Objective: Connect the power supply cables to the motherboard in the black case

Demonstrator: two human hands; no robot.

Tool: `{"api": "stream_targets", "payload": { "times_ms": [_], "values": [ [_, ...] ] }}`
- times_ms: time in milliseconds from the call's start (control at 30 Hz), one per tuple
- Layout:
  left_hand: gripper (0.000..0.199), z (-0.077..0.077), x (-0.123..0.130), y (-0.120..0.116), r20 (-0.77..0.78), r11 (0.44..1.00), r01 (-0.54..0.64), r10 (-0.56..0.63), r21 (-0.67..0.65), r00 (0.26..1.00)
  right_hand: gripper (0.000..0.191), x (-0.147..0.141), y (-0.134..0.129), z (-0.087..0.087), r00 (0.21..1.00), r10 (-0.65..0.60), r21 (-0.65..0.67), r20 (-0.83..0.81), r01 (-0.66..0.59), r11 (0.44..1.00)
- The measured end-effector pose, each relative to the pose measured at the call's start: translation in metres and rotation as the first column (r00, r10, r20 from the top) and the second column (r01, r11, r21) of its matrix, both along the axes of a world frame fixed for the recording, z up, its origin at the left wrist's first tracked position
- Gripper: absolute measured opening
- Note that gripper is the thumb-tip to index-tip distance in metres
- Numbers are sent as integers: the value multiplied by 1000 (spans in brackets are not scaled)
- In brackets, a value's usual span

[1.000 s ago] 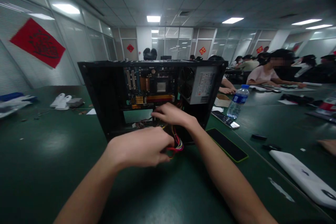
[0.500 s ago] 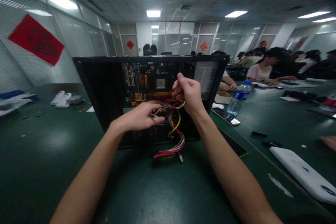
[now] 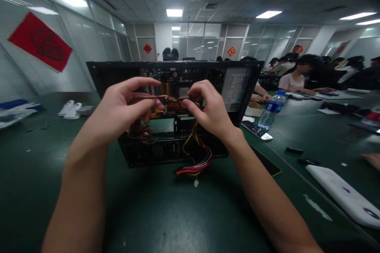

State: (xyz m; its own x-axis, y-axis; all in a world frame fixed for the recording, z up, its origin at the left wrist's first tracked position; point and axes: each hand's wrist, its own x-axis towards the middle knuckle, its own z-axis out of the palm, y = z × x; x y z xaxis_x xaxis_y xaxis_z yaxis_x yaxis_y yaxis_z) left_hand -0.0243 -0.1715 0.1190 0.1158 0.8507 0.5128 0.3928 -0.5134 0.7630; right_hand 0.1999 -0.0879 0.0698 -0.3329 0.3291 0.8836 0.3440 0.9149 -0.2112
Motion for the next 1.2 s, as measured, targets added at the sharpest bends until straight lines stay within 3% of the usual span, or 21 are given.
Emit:
{"api": "stream_targets", "payload": {
  "times_ms": [100,167,233,300,367,467,500,600,667,733,800,867,933,1000,1100,1200],
  "values": [
    [47,0,1,-5,102,997,78,-77,-8,992,25,11,-20,8,943,25,-169,332,33,985],
    [44,-1,5,-5,176,992,121,-116,-19,978,20,16,-27,7,797,122,-316,592,91,944],
    [42,-2,9,-5,230,986,162,-150,-34,962,17,15,-28,2,641,217,-406,736,161,899],
    [46,-2,10,-6,228,976,209,-192,-54,955,19,12,-25,-4,554,261,-434,791,207,877],
    [54,-1,7,-7,189,962,262,-244,-79,951,24,6,-21,-9,521,282,-469,805,271,840],
    [57,1,-1,-12,52,957,263,-259,-124,965,27,-6,-21,-18,419,382,-547,823,406,732],
    [53,2,-3,-14,-18,965,225,-230,-132,973,29,-10,-22,-22,378,397,-537,836,418,733],
    [37,6,-10,-17,-190,993,55,-74,-101,979,42,-27,-29,-33,273,356,-438,894,369,819],
    [36,8,-14,-19,-224,997,-20,3,-74,975,52,-35,-34,-36,176,394,-431,902,367,824],
    [36,10,-20,-19,-239,997,-45,29,-62,971,48,-34,-39,-31,125,457,-471,881,333,817],
    [35,11,-27,-18,-256,997,-56,41,-51,966,35,-24,-43,-18,220,487,-529,845,211,822],
    [34,11,-34,-16,-277,992,-117,102,-38,955,25,-6,-45,-3,405,497,-569,768,73,819],
    [34,11,-42,-12,-322,963,-269,253,-4,912,26,14,-46,11,573,480,-588,664,4,809],
    [33,10,-47,-10,-394,905,-419,412,73,821,33,30,-45,19,691,457,-628,560,-7,778],
    [32,10,-47,-12,-449,865,-452,499,215,741,34,46,-43,23,749,453,-677,483,-9,736],
    [32,11,-39,-18,-413,874,-370,477,315,776,32,53,-45,23,802,417,-633,428,-64,772]
  ]
}}
